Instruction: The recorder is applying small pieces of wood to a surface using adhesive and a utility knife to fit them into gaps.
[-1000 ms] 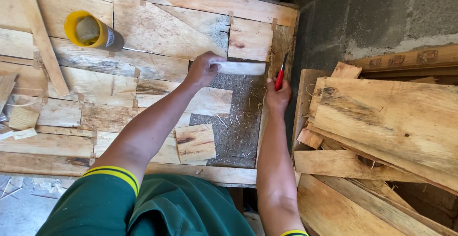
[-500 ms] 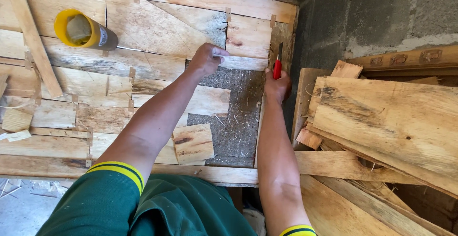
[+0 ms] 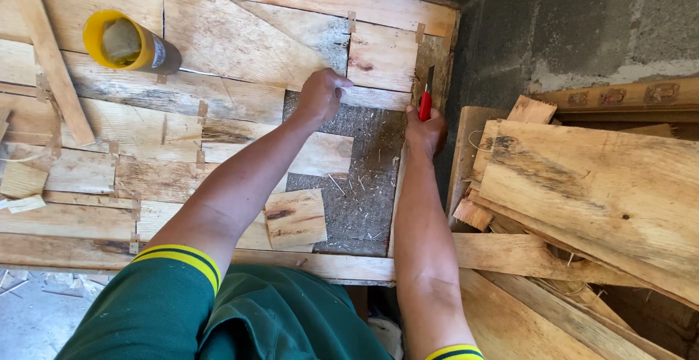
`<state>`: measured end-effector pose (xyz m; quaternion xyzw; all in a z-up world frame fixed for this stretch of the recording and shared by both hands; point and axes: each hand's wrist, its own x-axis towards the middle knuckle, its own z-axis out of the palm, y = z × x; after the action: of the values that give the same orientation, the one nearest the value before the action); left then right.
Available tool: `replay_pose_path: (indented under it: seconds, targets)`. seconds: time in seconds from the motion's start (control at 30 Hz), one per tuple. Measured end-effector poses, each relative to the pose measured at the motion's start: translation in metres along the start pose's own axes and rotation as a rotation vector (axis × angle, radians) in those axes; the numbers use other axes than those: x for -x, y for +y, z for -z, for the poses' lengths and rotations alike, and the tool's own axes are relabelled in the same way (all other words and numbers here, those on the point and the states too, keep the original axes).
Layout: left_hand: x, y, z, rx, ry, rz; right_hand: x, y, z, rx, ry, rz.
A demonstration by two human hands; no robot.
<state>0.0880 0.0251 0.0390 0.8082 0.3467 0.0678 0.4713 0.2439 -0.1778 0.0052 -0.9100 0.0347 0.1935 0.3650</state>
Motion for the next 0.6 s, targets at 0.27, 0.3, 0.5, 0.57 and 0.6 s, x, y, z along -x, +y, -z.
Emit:
replay_pose_path:
  seconds: [0.27,0.3,0.5,0.57,0.6]
  targets:
    - [0.032,0.027,0.018,-0.177,0.257,-0.29,0.005,-0.009,0.004,0.031,-0.002,-0.015]
    - [0.033,0.025,0.02,-0.222,0.26,-0.358,0.008,-0.013,0.006,0.054,-0.005,-0.026]
    - [0.032,-0.011,0.027,-0.454,0.192,-0.553,0.008,-0.015,0.008,0.11,-0.006,-0.043]
    - [0.032,-0.013,0.032,-0.499,0.168,-0.569,0.009,-0.018,0.009,0.111,-0.004,-0.04]
    - [0.032,-0.01,0.035,-0.522,0.15,-0.583,0.011,-0.019,0.011,0.099,-0.011,-0.033]
